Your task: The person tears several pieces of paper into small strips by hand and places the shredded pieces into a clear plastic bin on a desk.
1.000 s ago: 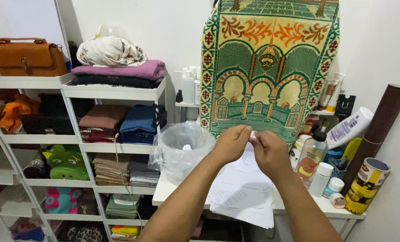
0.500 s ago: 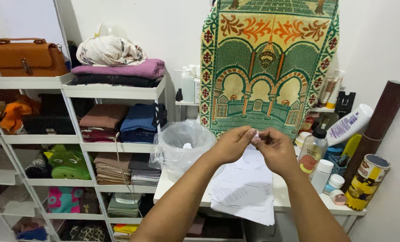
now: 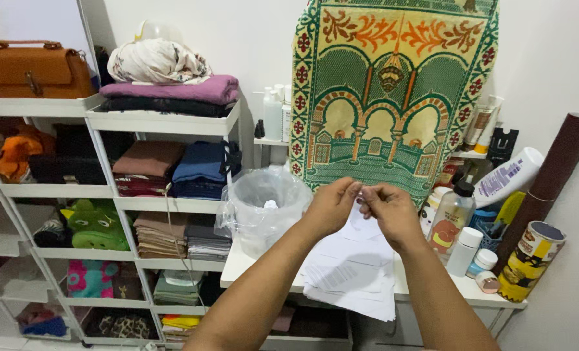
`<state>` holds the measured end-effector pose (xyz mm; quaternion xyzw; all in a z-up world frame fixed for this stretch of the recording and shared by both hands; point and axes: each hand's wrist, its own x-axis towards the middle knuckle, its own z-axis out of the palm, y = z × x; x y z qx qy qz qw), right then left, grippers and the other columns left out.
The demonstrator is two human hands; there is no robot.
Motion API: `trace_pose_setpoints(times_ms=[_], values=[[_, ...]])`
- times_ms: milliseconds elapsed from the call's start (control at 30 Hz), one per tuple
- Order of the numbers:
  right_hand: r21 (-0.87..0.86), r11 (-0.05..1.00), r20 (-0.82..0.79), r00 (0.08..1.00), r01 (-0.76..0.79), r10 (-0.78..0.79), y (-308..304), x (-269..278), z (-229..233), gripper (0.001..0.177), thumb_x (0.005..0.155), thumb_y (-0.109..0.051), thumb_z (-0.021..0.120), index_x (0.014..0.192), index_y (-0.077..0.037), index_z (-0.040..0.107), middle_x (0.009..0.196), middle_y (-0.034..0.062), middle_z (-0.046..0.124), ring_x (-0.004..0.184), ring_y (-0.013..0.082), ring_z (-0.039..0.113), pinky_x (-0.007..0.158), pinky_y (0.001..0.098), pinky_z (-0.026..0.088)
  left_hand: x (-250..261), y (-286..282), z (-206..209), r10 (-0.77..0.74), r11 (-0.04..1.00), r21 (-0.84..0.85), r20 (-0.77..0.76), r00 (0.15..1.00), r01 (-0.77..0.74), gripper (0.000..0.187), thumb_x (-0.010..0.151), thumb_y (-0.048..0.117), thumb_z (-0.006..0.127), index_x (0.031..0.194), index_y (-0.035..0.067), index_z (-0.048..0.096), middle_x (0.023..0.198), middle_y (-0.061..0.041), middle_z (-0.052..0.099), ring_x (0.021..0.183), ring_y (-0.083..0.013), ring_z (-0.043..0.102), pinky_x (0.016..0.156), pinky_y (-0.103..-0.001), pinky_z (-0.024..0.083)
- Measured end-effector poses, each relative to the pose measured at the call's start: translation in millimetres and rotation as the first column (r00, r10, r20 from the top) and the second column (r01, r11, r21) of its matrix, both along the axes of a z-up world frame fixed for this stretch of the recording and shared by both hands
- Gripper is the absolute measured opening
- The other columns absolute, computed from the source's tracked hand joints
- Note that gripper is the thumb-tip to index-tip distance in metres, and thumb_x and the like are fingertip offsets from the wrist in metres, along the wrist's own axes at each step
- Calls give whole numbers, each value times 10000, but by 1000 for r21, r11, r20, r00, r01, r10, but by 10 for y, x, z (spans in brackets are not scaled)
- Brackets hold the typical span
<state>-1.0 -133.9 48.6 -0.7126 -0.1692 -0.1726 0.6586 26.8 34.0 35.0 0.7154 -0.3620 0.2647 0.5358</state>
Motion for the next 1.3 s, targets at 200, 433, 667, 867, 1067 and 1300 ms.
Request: trace_pose_setpoints(times_ms=[200, 433, 667, 867, 1067, 1300], values=[[50, 997, 179, 983, -59, 49, 40, 180, -160, 164, 974, -156, 702, 991, 6, 682, 810, 55, 673, 715, 125, 605, 675, 278, 518, 78, 49, 12, -334, 942, -135, -262, 905, 308, 420, 1117, 382, 452, 979, 44, 660, 760, 40, 542, 703, -76, 489, 648, -267, 455], [-103, 991, 153, 983, -83, 98, 77, 264, -50, 155, 928, -136, 701, 1005, -3, 676, 816, 64, 679, 729, 127, 628, 680, 273, 529, 212, 237, 35, -471, 882, -202, -446, 761, 427, 368, 1087, 389, 476, 928, 91, 621, 707, 50, 511, 601, -59, 407, 529, -245, 359], [-28, 984, 105, 978, -177, 179, 295, 503, -115, 172, 959, -154, 705, 979, 10, 656, 776, 57, 661, 681, 134, 605, 626, 289, 505, 409, 502, -56, -341, 940, -108, -360, 868, 325, 384, 1105, 368, 517, 964, 38, 655, 734, 41, 505, 666, -69, 424, 587, -265, 381], [-85, 996, 163, 987, 27, -12, 918, 817, -140, 199, 974, -168, 725, 1043, 17, 702, 777, 29, 656, 678, 97, 566, 616, 263, 476, 578, 1068, 6, 187, 982, -2, -5, 982, -187, 351, 1060, 334, 528, 1035, 19, 681, 869, -121, 698, 818, -213, 663, 733, -366, 518], [-204, 979, 71, 997, -14, 29, 1462, 1352, -204, 355, 886, -115, 757, 1215, 1, 689, 962, 60, 724, 827, 110, 675, 746, 266, 550, 449, 1642, 47, 529, 840, -18, -197, 826, -542, 283, 946, 320, 647, 944, 37, 661, 730, -154, 691, 663, -281, 680, 638, -401, 524], [-425, 905, 175, 982, 9, 72, 989, 1812, -487, 356, 906, -94, 654, 1251, -13, 689, 1078, 96, 766, 930, 147, 717, 848, 313, 561, 253, 1320, 46, 476, 878, 38, -186, 860, -477, 221, 917, 270, 676, 943, 55, 634, 670, -136, 645, 616, -287, 642, 602, -422, 501]])
